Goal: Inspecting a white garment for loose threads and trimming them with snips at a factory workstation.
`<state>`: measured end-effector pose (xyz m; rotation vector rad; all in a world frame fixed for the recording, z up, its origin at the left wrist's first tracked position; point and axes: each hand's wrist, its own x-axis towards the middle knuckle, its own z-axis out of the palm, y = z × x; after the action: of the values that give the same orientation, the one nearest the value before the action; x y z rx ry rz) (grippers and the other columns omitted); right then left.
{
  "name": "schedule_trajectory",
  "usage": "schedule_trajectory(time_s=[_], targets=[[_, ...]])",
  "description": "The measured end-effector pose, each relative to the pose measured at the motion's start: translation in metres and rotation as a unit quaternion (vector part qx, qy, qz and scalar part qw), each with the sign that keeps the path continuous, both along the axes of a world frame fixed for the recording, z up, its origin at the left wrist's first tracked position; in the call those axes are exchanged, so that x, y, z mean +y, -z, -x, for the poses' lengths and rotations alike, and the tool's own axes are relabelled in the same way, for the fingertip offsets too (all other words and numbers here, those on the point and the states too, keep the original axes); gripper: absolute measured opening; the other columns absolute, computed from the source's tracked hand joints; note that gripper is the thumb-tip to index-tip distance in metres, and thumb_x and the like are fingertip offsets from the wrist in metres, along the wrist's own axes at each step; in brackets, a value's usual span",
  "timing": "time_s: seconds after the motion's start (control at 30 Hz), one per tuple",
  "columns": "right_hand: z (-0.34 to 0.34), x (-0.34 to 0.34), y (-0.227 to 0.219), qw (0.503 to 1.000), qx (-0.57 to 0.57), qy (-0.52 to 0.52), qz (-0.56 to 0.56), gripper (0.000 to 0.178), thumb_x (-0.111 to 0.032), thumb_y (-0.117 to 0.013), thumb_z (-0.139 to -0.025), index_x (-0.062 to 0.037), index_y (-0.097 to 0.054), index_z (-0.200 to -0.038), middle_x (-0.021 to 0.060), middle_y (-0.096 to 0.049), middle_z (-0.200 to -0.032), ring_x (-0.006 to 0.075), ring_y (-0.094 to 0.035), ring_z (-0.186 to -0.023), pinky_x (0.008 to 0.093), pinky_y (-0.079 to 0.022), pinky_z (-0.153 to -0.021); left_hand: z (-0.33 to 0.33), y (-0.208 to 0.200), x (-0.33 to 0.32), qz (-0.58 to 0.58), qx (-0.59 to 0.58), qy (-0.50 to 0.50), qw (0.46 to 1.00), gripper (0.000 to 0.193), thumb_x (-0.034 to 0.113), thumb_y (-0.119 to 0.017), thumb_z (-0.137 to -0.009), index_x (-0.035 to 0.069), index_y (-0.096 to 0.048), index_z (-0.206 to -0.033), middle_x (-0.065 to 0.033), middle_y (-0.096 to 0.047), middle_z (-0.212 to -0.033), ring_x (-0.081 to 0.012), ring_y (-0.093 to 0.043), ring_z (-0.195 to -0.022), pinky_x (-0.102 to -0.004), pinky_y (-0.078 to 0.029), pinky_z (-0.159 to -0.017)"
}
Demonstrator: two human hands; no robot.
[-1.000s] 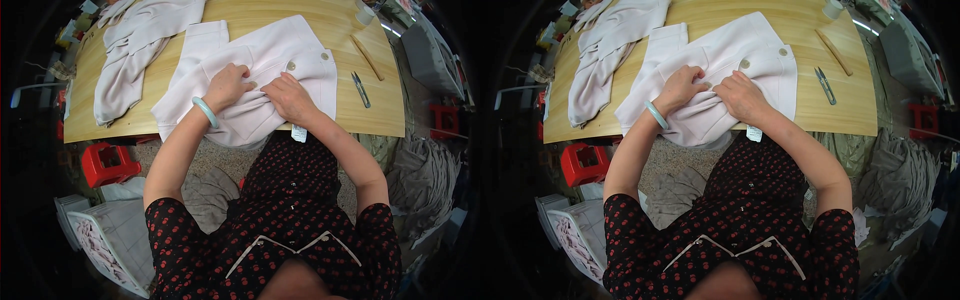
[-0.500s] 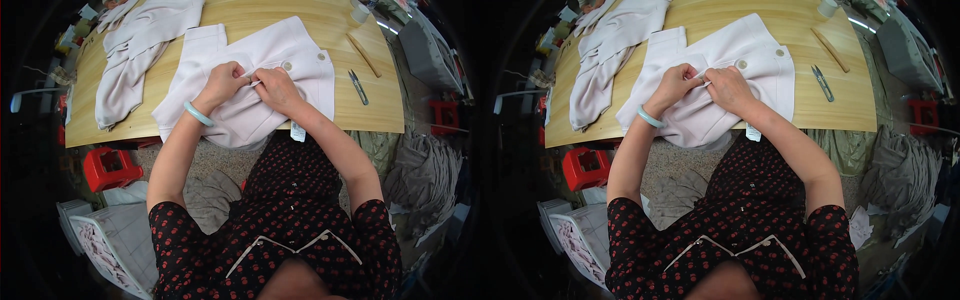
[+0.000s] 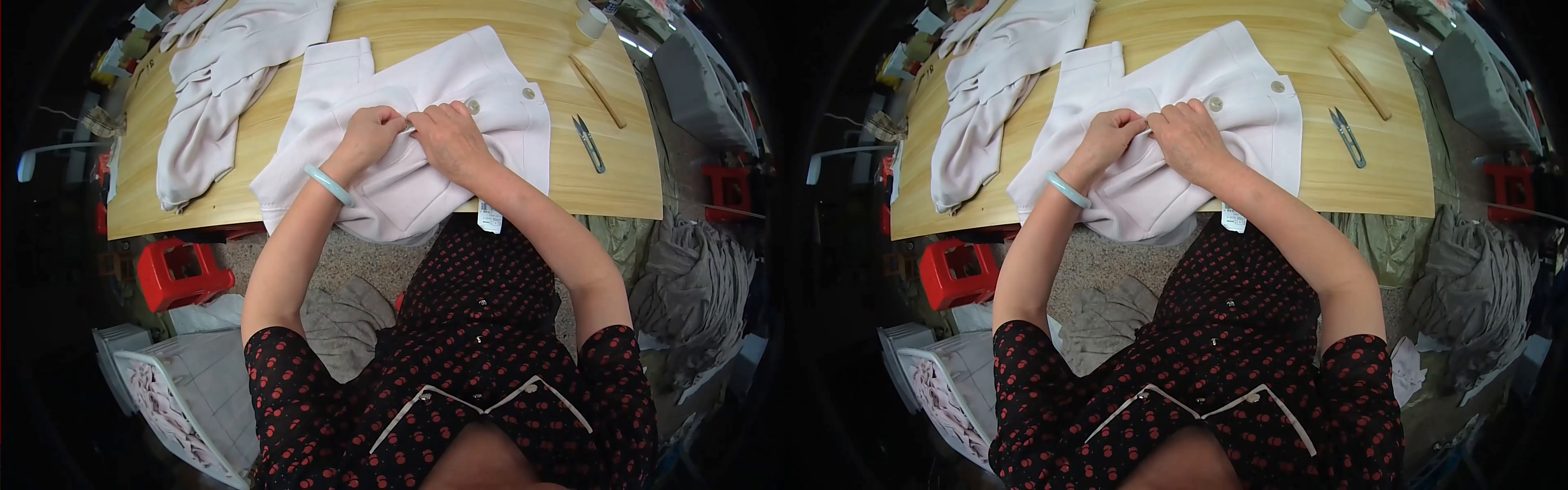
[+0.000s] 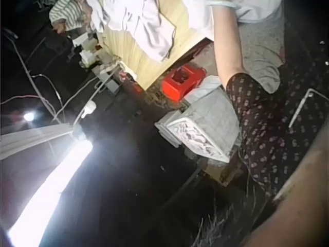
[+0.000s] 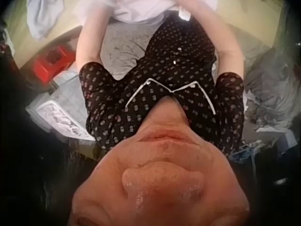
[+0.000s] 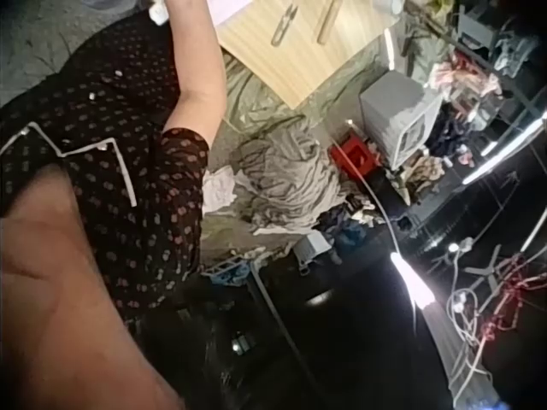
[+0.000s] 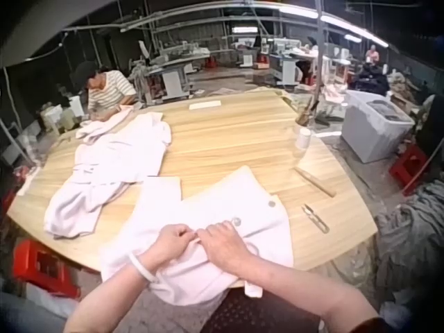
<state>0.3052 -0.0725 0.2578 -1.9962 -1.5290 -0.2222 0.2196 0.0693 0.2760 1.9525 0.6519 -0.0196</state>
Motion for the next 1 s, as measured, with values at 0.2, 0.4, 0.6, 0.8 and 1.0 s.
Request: schedule_trajectory(time_s=[0.2, 0.4, 0.6, 0.8, 1.0], targets=[[-0.006, 0.000, 0.002, 0.997, 0.060, -0.009, 0.039, 0.017, -0.008, -0.055, -0.078, -0.0046, -0.058, -0.094, 0.0118, -0.059, -0.082, 0.0267, -0.056, -0.083, 0.0360, -0.036, -0.081, 0.008, -0.017, -0.011, -0.023, 0.005, 0.042, 0.999, 0.030, 0.023, -0.058, -0.079, -0.004, -0.062, -0.091, -0.0119, -0.063, -0.077, -0.0163, -0.056, -0.072, -0.0295, -0.044, -0.067], [-0.007, 0.002, 0.003, 0.991, 0.119, -0.022, 0.064, 0.018, -0.007, -0.049, -0.081, -0.0041, -0.058, -0.096, 0.0132, -0.060, -0.082, 0.0275, -0.056, -0.085, 0.0382, -0.035, -0.083, 0.010, 0.000, -0.010, -0.089, -0.018, 0.080, 0.993, 0.033, 0.023, -0.060, -0.081, -0.004, -0.058, -0.100, -0.0049, -0.058, -0.076, -0.0088, -0.048, -0.066, -0.0245, -0.041, -0.060], [-0.008, 0.003, 0.003, 0.991, 0.074, -0.032, 0.105, 0.019, -0.007, -0.050, -0.081, -0.0037, -0.058, -0.098, 0.0129, -0.061, -0.085, 0.0269, -0.057, -0.087, 0.0375, -0.035, -0.082, 0.014, 0.014, -0.022, -0.254, -0.129, 0.071, 0.956, 0.023, 0.015, -0.053, -0.081, -0.005, -0.060, -0.091, -0.0255, -0.059, -0.085, -0.0353, -0.058, -0.079, -0.0379, -0.045, -0.070], [-0.012, -0.001, -0.001, 0.988, 0.120, -0.054, 0.075, 0.024, -0.007, -0.051, -0.078, -0.0038, -0.056, -0.102, 0.0141, -0.061, -0.089, 0.0277, -0.057, -0.088, 0.0375, -0.035, -0.083, 0.006, 0.004, -0.005, -0.054, -0.039, 0.043, 0.997, 0.021, 0.016, -0.055, -0.083, -0.003, -0.062, -0.089, -0.0120, -0.059, -0.070, -0.0197, -0.054, -0.063, -0.0304, -0.043, -0.058], [-0.007, -0.009, 0.000, 0.990, 0.111, -0.052, 0.072, 0.026, -0.004, -0.053, -0.075, -0.0022, -0.055, -0.101, 0.0152, -0.060, -0.089, 0.0288, -0.056, -0.089, 0.0392, -0.036, -0.084, 0.003, -0.005, 0.001, 0.010, 0.047, 0.045, 0.998, 0.021, 0.019, -0.059, -0.082, -0.001, -0.063, -0.085, -0.0018, -0.056, -0.065, -0.0077, -0.046, -0.054, -0.0237, -0.039, -0.049]])
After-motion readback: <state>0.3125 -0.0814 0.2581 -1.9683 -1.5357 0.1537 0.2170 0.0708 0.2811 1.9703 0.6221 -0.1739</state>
